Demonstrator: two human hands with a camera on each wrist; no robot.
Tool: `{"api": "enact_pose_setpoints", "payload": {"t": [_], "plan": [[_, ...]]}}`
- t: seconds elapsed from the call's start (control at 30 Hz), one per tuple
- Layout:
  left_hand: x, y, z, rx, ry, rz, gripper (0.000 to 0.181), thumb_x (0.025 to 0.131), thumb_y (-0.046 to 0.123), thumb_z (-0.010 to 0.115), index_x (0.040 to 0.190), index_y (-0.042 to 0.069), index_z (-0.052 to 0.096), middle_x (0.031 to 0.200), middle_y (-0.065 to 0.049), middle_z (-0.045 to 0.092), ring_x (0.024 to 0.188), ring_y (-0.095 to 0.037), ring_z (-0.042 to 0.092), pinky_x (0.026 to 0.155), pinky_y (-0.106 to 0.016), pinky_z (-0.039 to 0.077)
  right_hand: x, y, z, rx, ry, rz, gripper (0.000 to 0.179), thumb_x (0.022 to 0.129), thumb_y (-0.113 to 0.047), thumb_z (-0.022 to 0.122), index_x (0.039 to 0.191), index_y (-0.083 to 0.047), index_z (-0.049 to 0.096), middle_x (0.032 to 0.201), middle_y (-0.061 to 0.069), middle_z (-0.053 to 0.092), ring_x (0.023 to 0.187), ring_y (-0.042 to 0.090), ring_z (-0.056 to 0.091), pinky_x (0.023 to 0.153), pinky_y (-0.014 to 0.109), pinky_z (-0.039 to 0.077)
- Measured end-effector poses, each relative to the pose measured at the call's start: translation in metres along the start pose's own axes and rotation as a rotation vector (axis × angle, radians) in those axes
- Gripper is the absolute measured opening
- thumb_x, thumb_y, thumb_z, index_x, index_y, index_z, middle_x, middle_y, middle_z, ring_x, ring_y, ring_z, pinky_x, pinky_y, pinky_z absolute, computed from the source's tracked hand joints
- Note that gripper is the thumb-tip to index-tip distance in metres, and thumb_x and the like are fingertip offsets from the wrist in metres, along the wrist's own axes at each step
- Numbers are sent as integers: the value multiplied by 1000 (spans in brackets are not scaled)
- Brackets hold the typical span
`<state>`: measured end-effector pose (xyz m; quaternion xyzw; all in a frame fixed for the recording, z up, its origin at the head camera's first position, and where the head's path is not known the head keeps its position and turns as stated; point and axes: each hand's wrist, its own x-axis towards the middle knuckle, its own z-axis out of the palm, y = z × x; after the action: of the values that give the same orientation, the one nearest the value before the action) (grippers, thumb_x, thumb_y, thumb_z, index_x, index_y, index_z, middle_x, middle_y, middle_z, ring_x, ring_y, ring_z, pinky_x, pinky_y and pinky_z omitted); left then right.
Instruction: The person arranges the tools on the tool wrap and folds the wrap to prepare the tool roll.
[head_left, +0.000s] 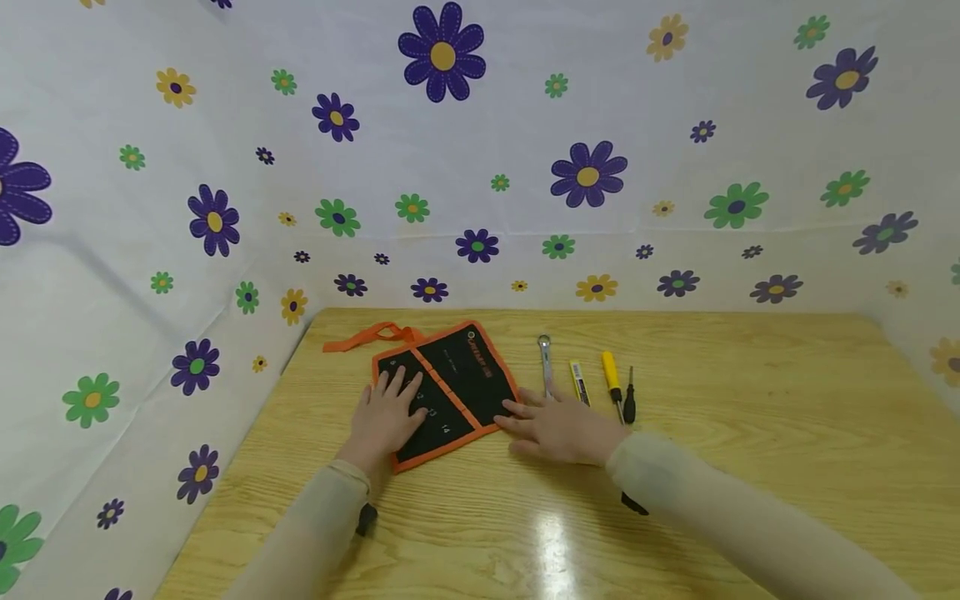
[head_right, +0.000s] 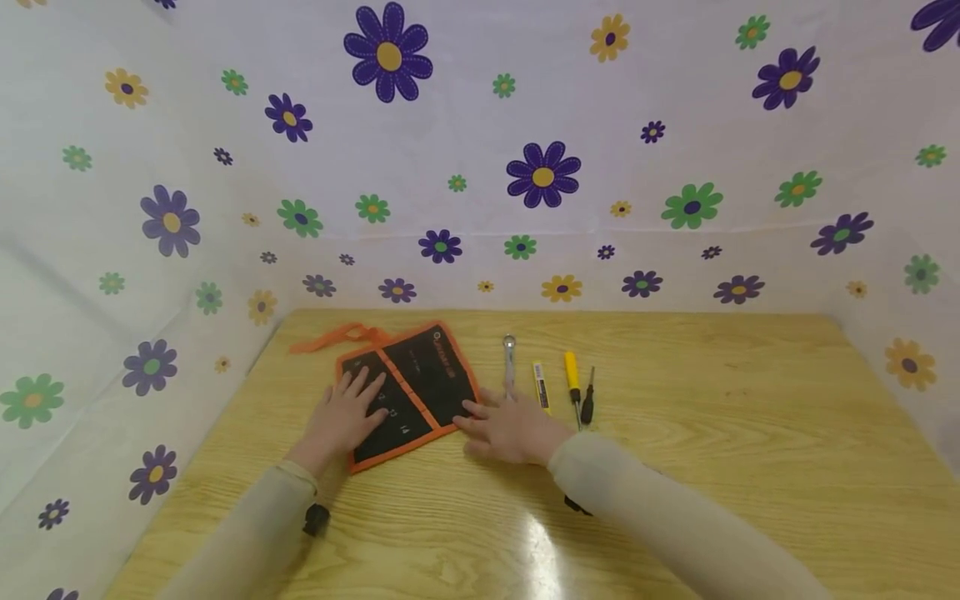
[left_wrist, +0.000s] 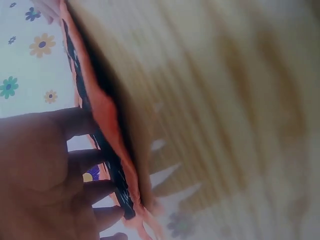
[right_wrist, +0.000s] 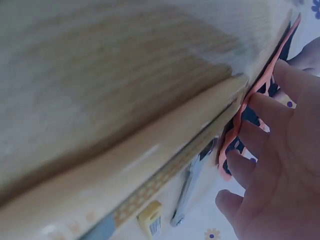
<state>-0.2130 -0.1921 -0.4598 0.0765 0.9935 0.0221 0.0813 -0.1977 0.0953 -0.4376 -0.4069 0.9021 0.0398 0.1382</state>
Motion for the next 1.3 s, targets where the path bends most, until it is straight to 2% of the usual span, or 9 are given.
{"api": "enact_pose_setpoints", "payload": {"t": [0.17,0.3,0.53,0.83,1.0,1.13,1.3], "plan": [[2,-3,-1,58,17,5,62,100,43,45,153,19,24,157,-14,17,142,-39,13,111,-57,13,-4,-7,1,103,-5,-48,59,101,-55,27,152,-27,27,157,-1,21,144,26,12,112,57,7],[4,-5,-3,79,31,-1,62,100,43,45,153,19,25,157,-14,18,142,-38,14,111,-57,14,-7,-13,3,137,-6,-71,59,101,-54,27,152,-27,26,157,-1,19,144,25,11,113,56,5],[6,-6,-4,83,64,3,62,100,41,47,152,15,28,156,-15,22,141,-39,18,111,-57,16,-10,-22,3,165,-15,-106,59,100,-55,26,153,-28,25,158,-3,17,144,24,12,113,53,5],[8,-6,-3,81,54,-9,63,100,42,46,152,13,27,156,-16,20,142,-38,16,112,-56,15,-10,-23,5,161,-15,-116,59,101,-55,25,153,-28,23,158,-3,15,144,23,13,114,53,6],[9,-7,-4,13,89,-4,66,98,42,50,152,11,26,156,-17,20,142,-37,16,112,-56,14,-11,-17,6,198,31,-138,59,102,-51,29,153,-24,24,158,2,15,144,26,14,113,55,7],[5,-12,-4,-93,150,43,68,97,42,52,152,10,28,155,-18,23,142,-38,17,112,-56,14,-19,-11,5,286,99,-161,58,101,-45,39,152,-17,30,157,6,20,143,29,16,112,56,10],[-2,-24,-2,-277,182,145,71,95,41,56,151,7,28,155,-20,21,142,-39,14,110,-58,17,-35,2,7,423,217,-155,56,96,-37,56,145,-12,44,150,6,37,137,29,33,108,51,28]]}}
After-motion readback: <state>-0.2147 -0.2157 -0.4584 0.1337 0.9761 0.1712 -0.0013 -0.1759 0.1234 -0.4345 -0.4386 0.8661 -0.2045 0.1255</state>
